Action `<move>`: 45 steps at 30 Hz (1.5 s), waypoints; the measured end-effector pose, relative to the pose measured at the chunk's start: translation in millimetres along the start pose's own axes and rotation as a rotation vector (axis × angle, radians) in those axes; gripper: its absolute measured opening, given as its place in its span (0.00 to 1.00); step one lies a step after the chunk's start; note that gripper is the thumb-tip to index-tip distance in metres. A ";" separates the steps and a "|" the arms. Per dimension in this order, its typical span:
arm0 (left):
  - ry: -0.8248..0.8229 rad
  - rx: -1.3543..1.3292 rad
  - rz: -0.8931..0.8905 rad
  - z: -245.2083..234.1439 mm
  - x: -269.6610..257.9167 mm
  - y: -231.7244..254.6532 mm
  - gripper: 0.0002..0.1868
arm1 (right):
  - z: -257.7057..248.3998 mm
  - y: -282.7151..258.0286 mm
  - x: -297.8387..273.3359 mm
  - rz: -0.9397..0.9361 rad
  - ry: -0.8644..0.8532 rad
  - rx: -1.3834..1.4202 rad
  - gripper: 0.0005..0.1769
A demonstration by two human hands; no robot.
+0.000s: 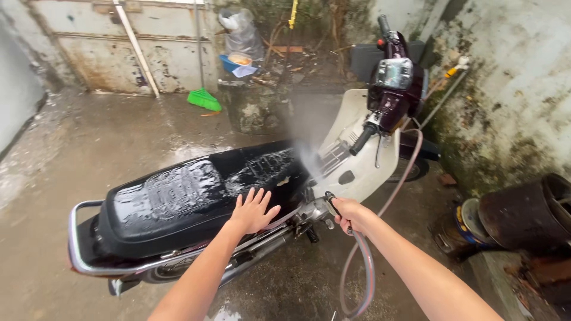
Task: The person uses a hose to spray water over a motorcycle, cleaning the seat, body panels, and wheels. They move around the vehicle to rinse different sides and components, including the handlebars and front wheel.
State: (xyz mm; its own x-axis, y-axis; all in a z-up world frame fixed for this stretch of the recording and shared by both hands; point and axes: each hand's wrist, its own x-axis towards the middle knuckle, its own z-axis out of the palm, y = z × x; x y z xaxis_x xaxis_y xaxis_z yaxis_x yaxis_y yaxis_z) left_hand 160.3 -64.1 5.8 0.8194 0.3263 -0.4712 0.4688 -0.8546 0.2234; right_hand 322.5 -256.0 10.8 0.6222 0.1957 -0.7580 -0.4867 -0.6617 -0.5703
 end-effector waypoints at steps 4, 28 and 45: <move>0.011 -0.040 -0.042 5.1 -19.8 -23.5 0.36 | 22.7 -5.6 21.7 -0.027 -0.025 -0.035 0.22; 0.063 -0.112 -0.208 20.6 -116.9 -152.0 0.37 | 160.3 -36.9 -25.4 -0.161 -0.125 -0.214 0.22; 0.126 -0.174 -0.293 37.2 -158.2 -207.4 0.37 | 264.1 -45.5 -71.0 -0.219 -0.262 -0.416 0.24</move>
State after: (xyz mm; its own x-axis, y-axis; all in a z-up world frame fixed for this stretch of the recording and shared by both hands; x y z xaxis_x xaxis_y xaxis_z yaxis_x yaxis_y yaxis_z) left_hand -78.9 46.5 2.2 0.6711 0.6038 -0.4302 0.7299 -0.6396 0.2411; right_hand 138.6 -48.6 7.0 0.4822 0.4999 -0.7194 -0.0456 -0.8058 -0.5904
